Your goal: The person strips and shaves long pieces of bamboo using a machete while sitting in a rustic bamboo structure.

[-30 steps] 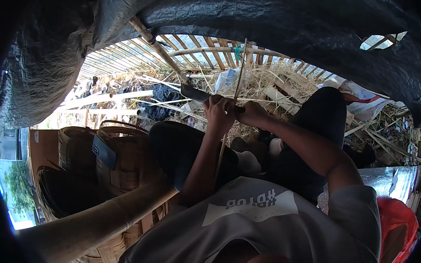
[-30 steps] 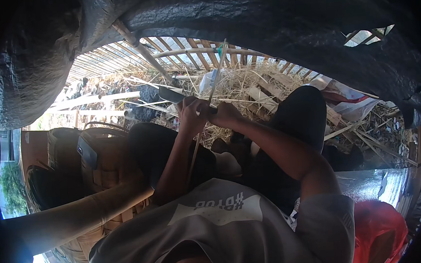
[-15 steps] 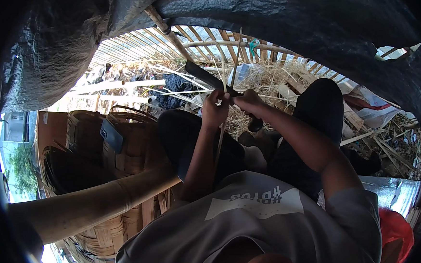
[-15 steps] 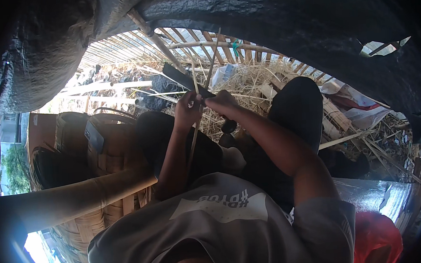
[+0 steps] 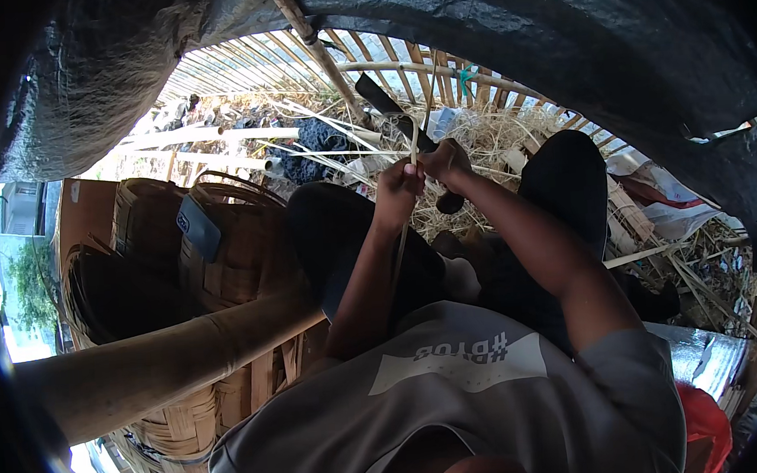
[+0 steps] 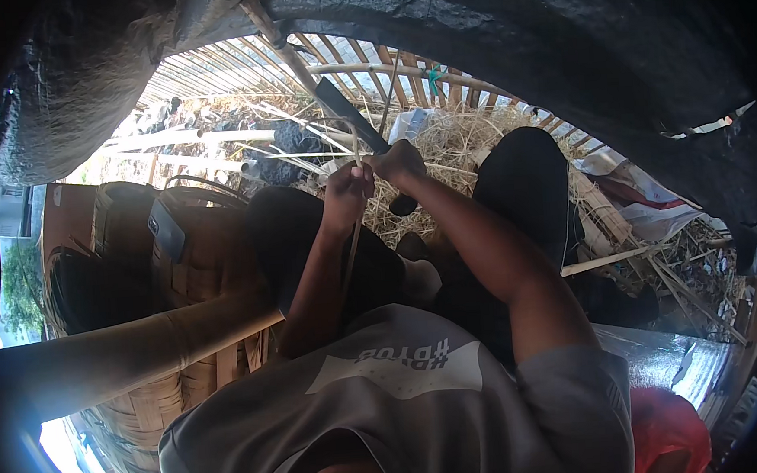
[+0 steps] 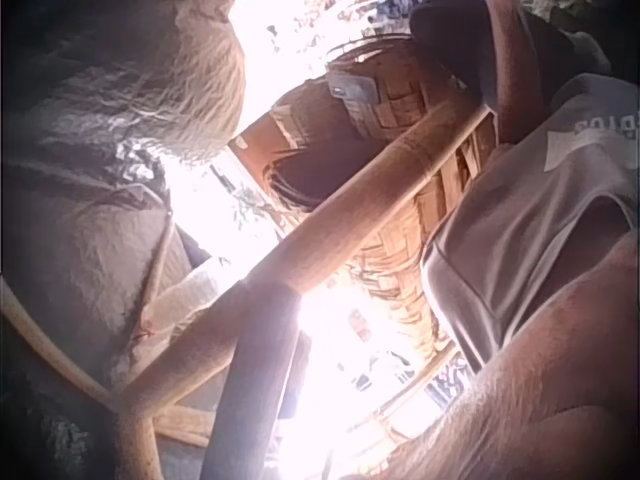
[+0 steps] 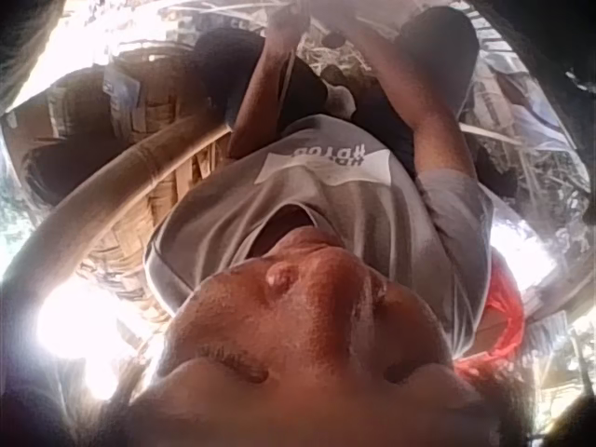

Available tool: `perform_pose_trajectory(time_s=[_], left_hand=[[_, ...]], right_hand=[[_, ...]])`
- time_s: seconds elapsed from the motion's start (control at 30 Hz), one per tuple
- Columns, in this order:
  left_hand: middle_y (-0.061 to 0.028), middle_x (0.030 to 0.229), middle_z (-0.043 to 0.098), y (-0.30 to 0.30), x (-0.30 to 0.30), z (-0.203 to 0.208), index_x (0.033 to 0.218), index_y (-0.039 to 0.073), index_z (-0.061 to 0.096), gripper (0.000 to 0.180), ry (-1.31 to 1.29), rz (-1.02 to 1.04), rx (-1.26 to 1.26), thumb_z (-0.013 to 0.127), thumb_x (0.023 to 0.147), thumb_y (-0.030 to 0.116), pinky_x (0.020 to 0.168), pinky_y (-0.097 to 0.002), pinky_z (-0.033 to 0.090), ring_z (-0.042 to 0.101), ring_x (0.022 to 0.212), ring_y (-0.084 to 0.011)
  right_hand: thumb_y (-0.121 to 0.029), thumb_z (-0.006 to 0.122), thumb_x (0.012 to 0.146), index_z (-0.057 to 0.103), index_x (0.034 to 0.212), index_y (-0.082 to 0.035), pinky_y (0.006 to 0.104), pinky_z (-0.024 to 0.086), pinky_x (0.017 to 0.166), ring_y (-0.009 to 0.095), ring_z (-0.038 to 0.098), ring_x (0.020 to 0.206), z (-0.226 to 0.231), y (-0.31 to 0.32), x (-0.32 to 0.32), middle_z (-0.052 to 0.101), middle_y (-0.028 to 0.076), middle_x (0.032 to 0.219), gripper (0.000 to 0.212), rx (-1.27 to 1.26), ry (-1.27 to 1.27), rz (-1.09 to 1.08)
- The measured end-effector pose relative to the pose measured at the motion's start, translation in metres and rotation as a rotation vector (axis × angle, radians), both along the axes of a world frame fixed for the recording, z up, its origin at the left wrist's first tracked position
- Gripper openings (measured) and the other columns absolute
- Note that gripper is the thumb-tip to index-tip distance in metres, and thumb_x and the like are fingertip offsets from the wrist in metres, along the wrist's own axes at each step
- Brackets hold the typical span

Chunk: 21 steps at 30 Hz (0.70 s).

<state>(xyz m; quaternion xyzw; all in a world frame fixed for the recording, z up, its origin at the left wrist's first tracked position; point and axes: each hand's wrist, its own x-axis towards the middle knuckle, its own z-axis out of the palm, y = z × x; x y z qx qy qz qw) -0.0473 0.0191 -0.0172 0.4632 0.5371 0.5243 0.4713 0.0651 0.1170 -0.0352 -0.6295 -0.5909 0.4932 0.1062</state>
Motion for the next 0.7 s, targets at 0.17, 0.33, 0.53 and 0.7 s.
perform_pose_trajectory(time_s=[0.17, 0.33, 0.53, 0.7], left_hand=[[0.0028, 0.065, 0.048, -0.010, -0.010, -0.003, 0.076, 0.004, 0.055, 0.032, -0.068, 0.037, -0.059, 0.050, 0.100, 0.024, 0.052, -0.0243, 0.032, 0.038, 0.057, -0.0052], [0.0036, 0.063, 0.045, -0.005, 0.002, -0.004, 0.070, 0.004, 0.052, 0.037, -0.001, 0.026, 0.065, 0.052, 0.099, 0.025, 0.054, -0.0255, 0.031, 0.037, 0.058, -0.0060], [0.0034, 0.057, 0.041, -0.027, -0.020, 0.002, 0.064, 0.002, 0.050, 0.041, 0.268, 0.172, 0.040, 0.052, 0.099, 0.024, 0.052, -0.0269, 0.031, 0.035, 0.058, -0.0064], [0.0041, 0.056, 0.039, -0.030, -0.017, 0.020, 0.063, 0.003, 0.050, 0.041, 0.302, 0.193, 0.078, 0.051, 0.098, 0.022, 0.050, -0.0271, 0.029, 0.034, 0.056, -0.0061]], right_hand=[[-0.048, 0.072, 0.066, 0.072, 0.080, 0.003, 0.0401, 0.055, 0.068, 0.032, 0.071, 0.075, 0.003, -0.010, -0.012, 0.071, 0.020, 0.079, 0.053, 0.038, 0.063, 0.078], [-0.045, 0.069, 0.072, 0.066, 0.068, -0.001, 0.0379, 0.051, 0.060, 0.025, 0.066, 0.063, -0.073, 0.010, -0.015, 0.066, 0.013, 0.065, 0.044, 0.232, 0.152, -0.009], [-0.044, 0.069, 0.075, 0.059, 0.059, -0.003, 0.0336, 0.047, 0.052, 0.013, 0.059, 0.053, -0.020, -0.014, -0.042, 0.059, 0.004, 0.054, 0.046, 0.261, 0.215, 0.075], [-0.046, 0.070, 0.073, 0.062, 0.063, -0.001, 0.0340, 0.048, 0.053, 0.015, 0.061, 0.055, -0.013, -0.012, -0.046, 0.061, 0.007, 0.057, 0.047, 0.309, 0.245, 0.061]])
